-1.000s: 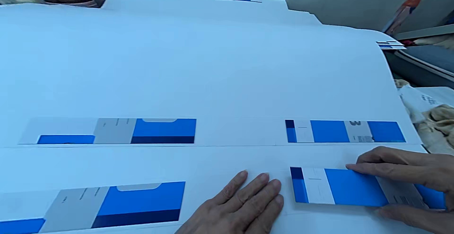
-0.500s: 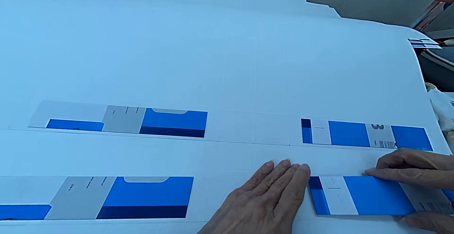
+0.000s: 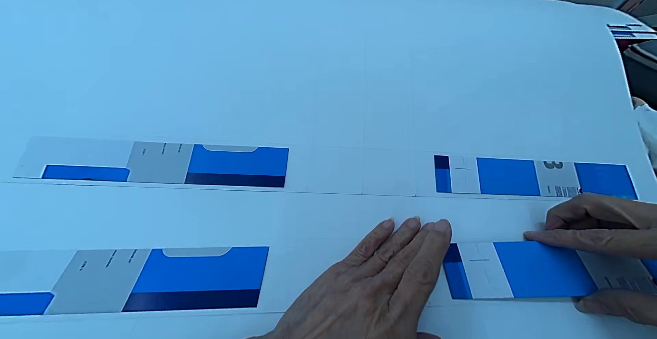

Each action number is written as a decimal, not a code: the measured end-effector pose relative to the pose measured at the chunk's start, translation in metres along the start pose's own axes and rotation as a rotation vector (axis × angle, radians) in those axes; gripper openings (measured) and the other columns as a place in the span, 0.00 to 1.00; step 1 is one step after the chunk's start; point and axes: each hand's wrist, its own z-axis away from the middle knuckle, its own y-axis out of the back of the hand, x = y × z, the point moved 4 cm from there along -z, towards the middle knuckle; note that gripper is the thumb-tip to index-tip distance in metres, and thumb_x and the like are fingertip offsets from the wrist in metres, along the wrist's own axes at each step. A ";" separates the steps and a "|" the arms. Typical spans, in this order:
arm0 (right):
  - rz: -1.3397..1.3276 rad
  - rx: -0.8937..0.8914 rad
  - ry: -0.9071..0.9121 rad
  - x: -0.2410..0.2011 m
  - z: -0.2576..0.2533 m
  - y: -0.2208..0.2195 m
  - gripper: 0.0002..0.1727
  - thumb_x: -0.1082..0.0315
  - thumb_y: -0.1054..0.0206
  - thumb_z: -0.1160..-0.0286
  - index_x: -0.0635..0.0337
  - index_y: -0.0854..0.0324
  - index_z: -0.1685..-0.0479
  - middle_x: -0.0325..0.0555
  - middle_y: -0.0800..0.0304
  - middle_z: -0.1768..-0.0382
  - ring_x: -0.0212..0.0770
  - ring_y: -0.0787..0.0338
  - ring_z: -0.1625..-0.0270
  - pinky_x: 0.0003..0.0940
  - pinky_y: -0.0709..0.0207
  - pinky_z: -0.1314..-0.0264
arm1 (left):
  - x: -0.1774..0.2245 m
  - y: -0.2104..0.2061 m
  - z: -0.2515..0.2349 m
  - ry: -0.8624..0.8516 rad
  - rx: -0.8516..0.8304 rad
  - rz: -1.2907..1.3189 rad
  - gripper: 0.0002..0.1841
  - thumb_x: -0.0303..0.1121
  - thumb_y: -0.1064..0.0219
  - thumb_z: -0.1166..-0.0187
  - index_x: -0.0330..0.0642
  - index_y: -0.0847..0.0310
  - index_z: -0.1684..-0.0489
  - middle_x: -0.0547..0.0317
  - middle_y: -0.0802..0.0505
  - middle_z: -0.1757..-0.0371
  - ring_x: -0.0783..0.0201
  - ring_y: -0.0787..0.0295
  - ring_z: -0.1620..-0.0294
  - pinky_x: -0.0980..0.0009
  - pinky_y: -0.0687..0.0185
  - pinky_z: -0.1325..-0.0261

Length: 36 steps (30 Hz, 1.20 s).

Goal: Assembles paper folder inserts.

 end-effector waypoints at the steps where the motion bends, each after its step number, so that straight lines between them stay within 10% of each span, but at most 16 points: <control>1: -0.003 -0.002 -0.004 0.000 0.000 0.000 0.27 0.73 0.19 0.45 0.70 0.11 0.39 0.65 0.13 0.46 0.49 0.13 0.46 0.37 0.18 0.41 | 0.000 0.000 0.000 -0.002 -0.003 0.004 0.34 0.43 0.47 0.10 0.23 0.43 0.15 0.38 0.25 0.16 0.52 0.33 0.11 0.60 0.51 0.07; 36: 0.073 0.131 0.156 0.016 0.000 -0.004 0.27 0.57 0.19 0.51 0.51 0.06 0.43 0.36 0.12 0.51 0.25 0.16 0.51 0.16 0.21 0.54 | -0.001 -0.002 0.003 -0.046 -0.092 -0.022 0.29 0.41 0.51 0.08 0.38 0.44 0.09 0.53 0.25 0.13 0.53 0.42 0.07 0.55 0.60 0.06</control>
